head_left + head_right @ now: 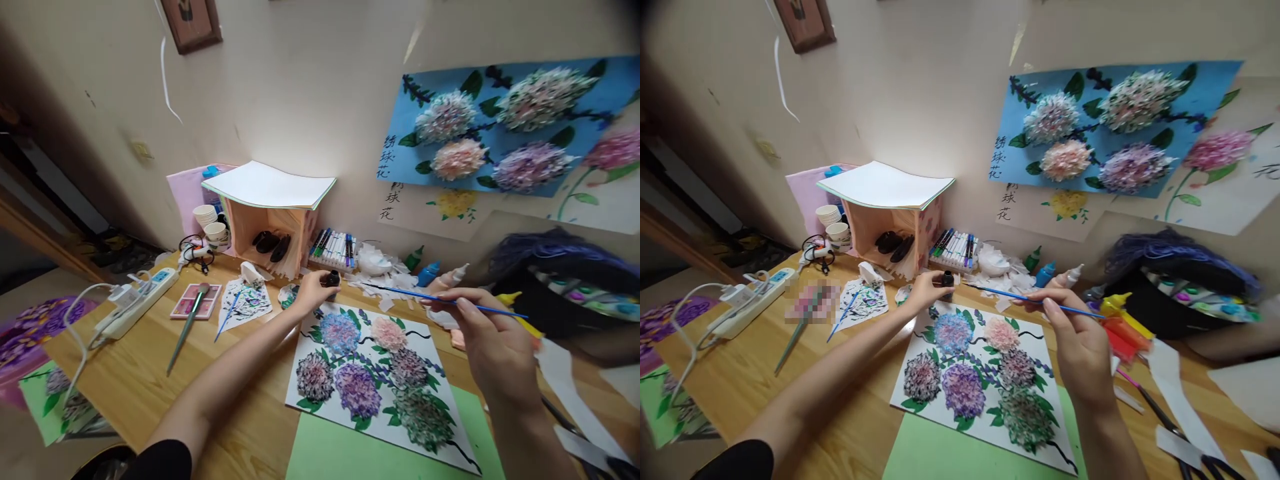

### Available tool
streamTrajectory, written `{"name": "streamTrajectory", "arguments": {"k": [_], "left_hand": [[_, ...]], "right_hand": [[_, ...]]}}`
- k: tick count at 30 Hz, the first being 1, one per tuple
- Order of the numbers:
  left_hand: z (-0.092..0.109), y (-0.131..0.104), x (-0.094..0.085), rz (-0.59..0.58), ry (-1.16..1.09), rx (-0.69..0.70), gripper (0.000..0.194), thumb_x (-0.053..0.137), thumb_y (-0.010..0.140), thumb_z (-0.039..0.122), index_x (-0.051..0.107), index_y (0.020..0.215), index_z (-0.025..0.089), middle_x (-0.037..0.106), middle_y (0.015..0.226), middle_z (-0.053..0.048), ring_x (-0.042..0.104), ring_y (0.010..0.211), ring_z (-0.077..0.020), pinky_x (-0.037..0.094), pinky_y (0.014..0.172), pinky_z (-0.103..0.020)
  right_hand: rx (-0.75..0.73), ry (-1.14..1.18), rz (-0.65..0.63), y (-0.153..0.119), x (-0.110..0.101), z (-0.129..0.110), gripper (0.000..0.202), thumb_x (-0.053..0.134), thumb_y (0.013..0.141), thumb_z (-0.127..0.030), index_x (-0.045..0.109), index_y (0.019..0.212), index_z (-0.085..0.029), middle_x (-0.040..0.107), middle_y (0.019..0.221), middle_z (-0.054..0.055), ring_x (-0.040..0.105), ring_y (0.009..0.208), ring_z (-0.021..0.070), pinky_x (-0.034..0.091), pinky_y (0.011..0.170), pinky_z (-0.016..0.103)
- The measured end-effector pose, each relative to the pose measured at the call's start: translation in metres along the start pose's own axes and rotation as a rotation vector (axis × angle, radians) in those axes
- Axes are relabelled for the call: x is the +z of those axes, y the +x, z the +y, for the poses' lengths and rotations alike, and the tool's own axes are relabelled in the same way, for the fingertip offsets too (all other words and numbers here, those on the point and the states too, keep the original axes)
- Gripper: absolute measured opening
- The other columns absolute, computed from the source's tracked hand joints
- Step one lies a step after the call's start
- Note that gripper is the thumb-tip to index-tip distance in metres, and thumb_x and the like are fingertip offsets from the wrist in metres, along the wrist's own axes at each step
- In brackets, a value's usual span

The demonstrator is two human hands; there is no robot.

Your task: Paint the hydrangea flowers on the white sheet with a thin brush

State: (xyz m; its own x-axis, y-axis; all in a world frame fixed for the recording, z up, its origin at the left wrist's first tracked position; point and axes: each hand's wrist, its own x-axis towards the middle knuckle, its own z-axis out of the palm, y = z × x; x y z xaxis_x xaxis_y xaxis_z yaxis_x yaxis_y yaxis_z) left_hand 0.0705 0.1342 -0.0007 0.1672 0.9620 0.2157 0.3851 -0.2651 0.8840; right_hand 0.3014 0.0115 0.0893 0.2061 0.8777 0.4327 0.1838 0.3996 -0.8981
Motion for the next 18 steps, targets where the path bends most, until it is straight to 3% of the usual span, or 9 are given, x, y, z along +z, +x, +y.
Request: {"name": "streamTrajectory", "arguments": {"k": [7, 11, 13, 15, 18], "left_hand": [[-0.013, 0.014, 0.02, 0.011, 0.086, 0.026, 0.03, 0.077, 0.064, 0.02, 0.07, 0.092, 0.012, 0.072, 0.092, -0.014, 0.068, 0.084, -0.0273, 0.053, 0.078, -0.041], [-0.002, 0.0, 0.011, 0.022, 0.157, 0.065, 0.044, 0.082, 0.056, 0.018, 0.068, 0.098, 0.013, 0.071, 0.095, -0.013, 0.066, 0.088, -0.0278, 0.051, 0.08, -0.041], [0.006, -0.017, -0.011, 0.048, 0.196, 0.091, 0.045, 0.08, 0.06, 0.017, 0.066, 0.103, 0.014, 0.07, 0.097, -0.012, 0.064, 0.091, -0.0266, 0.05, 0.084, -0.041], [0.011, -0.036, -0.047, 0.098, 0.23, 0.118, 0.034, 0.067, 0.075, 0.016, 0.064, 0.109, 0.017, 0.067, 0.103, -0.01, 0.062, 0.093, -0.023, 0.048, 0.086, -0.039], [0.005, -0.054, -0.115, 0.342, 0.482, 0.2, 0.026, 0.058, 0.081, 0.017, 0.065, 0.106, 0.02, 0.063, 0.101, -0.01, 0.056, 0.099, -0.027, 0.044, 0.089, -0.044]], "right_hand": [[0.08, 0.054, 0.086, 0.004, 0.0, -0.005, 0.015, 0.055, 0.085, -0.034, 0.064, 0.085, -0.022, 0.063, 0.089, 0.002, 0.062, 0.084, 0.0173, 0.051, 0.077, 0.03], [0.094, 0.058, 0.104, 0.003, 0.001, -0.002, 0.014, 0.057, 0.083, -0.033, 0.064, 0.083, -0.021, 0.062, 0.087, 0.002, 0.062, 0.083, 0.0169, 0.05, 0.077, 0.03], [0.096, 0.071, 0.118, 0.002, 0.002, -0.003, 0.014, 0.058, 0.082, -0.032, 0.065, 0.081, -0.02, 0.061, 0.086, 0.002, 0.061, 0.08, 0.0162, 0.05, 0.075, 0.029], [0.113, 0.091, 0.133, 0.001, 0.003, -0.005, 0.013, 0.059, 0.081, -0.032, 0.065, 0.08, -0.021, 0.059, 0.087, 0.002, 0.06, 0.078, 0.0158, 0.05, 0.074, 0.029], [0.154, 0.124, 0.141, -0.002, 0.009, -0.009, 0.01, 0.061, 0.078, -0.032, 0.065, 0.078, -0.022, 0.058, 0.084, 0.001, 0.059, 0.076, 0.0152, 0.052, 0.072, 0.028]]}}
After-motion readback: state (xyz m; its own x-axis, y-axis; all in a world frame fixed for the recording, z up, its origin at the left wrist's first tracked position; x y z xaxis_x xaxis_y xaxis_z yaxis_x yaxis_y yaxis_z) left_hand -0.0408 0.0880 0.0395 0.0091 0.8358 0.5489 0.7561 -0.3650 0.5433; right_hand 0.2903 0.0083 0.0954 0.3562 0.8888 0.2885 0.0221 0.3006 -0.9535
